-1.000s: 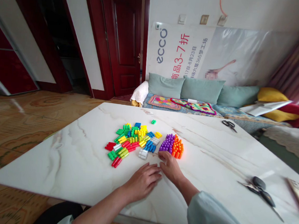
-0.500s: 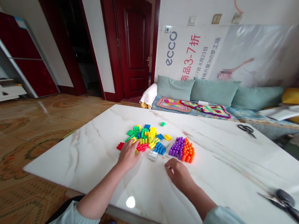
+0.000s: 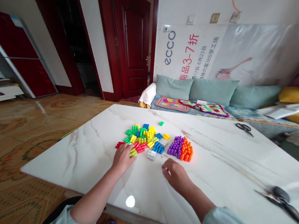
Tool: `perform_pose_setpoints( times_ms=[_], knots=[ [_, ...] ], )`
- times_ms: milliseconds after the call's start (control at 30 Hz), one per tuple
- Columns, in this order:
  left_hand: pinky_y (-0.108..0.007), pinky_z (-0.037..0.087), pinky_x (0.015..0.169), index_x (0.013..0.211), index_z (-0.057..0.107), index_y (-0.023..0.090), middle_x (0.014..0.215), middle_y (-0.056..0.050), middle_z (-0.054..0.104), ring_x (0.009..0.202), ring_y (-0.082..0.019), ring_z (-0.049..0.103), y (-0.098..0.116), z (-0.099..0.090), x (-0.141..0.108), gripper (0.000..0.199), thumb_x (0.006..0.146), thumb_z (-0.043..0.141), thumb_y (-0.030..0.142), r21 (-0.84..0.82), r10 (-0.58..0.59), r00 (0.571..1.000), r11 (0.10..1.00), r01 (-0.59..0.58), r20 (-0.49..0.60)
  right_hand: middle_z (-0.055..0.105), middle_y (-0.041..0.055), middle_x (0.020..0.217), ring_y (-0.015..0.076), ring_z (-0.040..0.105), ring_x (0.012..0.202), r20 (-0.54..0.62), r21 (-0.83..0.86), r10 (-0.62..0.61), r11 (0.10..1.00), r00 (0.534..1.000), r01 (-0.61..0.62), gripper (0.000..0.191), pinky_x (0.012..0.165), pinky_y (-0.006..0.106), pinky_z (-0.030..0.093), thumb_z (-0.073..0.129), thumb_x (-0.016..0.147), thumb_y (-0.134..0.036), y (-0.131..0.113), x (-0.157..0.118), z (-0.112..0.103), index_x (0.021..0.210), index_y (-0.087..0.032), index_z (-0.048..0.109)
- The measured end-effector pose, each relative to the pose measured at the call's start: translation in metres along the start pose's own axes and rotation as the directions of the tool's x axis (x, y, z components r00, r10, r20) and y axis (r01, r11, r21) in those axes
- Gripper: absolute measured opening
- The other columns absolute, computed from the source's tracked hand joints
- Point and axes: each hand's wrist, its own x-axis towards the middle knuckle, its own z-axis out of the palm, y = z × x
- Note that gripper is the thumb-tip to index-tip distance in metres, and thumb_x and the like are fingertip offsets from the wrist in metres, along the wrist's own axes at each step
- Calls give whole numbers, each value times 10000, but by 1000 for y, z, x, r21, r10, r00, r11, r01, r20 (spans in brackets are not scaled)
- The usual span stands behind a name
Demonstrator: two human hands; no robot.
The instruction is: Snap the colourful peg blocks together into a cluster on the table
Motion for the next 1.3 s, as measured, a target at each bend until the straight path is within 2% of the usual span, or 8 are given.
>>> perform_pose_setpoints(
  times_ms=[200, 333, 500, 633, 733, 933, 1133, 1300],
  knots=[
    [-372, 454, 898, 1050, 625, 190, 1027, -88, 627, 1009, -262, 573, 8, -5, -2, 352, 717, 615, 75, -23, 24, 998, 999, -25, -63, 654, 78, 949, 153, 628, 777, -5, 6, 5, 1000, 1000, -5, 239, 708, 248, 453, 510, 748, -80, -1, 0, -1, 869, -178, 691],
    [-356, 479, 889, 1079, 618, 200, 1088, -84, 606, 1040, -240, 574, 13, -4, 2, 332, 763, 577, 107, -318, -33, 977, 947, -36, -210, 660, 93, 999, 157, 632, 772, -45, 35, 17, 999, 999, -16, 244, 721, 273, 466, 521, 752, -84, -3, 0, 0, 902, -173, 691],
    [-334, 511, 852, 1084, 601, 157, 1089, -91, 655, 1004, -224, 626, 32, -1, 3, 350, 757, 662, 268, -885, -106, 994, 461, 63, 15, 678, 82, 991, 139, 628, 707, -196, 279, 50, 960, 979, 7, 266, 710, 297, 503, 555, 775, -166, -13, 3, -1, 1023, -173, 652],
    [-327, 513, 842, 1011, 623, 143, 1017, -87, 688, 966, -221, 643, 51, -1, -5, 378, 680, 756, 269, -965, 76, 982, 210, 154, 173, 685, 65, 951, 129, 614, 665, -219, 469, 91, 883, 972, 23, 276, 629, 270, 516, 576, 796, -269, -24, 4, -6, 1051, -176, 623],
    [-313, 521, 804, 941, 649, 149, 946, -68, 697, 895, -207, 655, 61, 1, -13, 347, 644, 788, 261, -956, 136, 968, 237, 175, 211, 664, 57, 952, 124, 605, 664, -283, 428, 61, 901, 957, 69, 279, 636, 268, 507, 617, 777, -241, -29, 1, -8, 1050, -186, 609],
    [-265, 542, 573, 848, 636, 141, 772, -28, 653, 694, -174, 645, 76, 11, -25, 362, 628, 801, 375, -916, -19, 950, 259, 307, 313, 606, 53, 957, 148, 595, 743, -262, 126, -103, 982, 960, 140, 159, 666, 260, 477, 636, 794, -208, -36, -9, -7, 951, -208, 615],
    [-318, 542, 819, 951, 661, 125, 892, -63, 696, 851, -190, 670, 85, 7, -32, 380, 693, 767, 382, -892, 29, 896, 112, 438, 444, 605, 72, 946, 180, 590, 860, -196, -32, -114, 993, 974, 109, 116, 725, 252, 445, 531, 840, -154, -36, -10, -8, 900, -188, 625],
    [-333, 513, 862, 1154, 610, 143, 973, -100, 712, 982, -238, 657, 85, 9, -35, 479, 736, 741, 336, -911, 141, 907, 186, 369, 397, 629, 63, 883, 157, 589, 775, -212, -13, 6, 1000, 977, -9, 215, 683, 229, 409, 482, 794, -75, -21, -7, -7, 937, -177, 606]
  ],
)
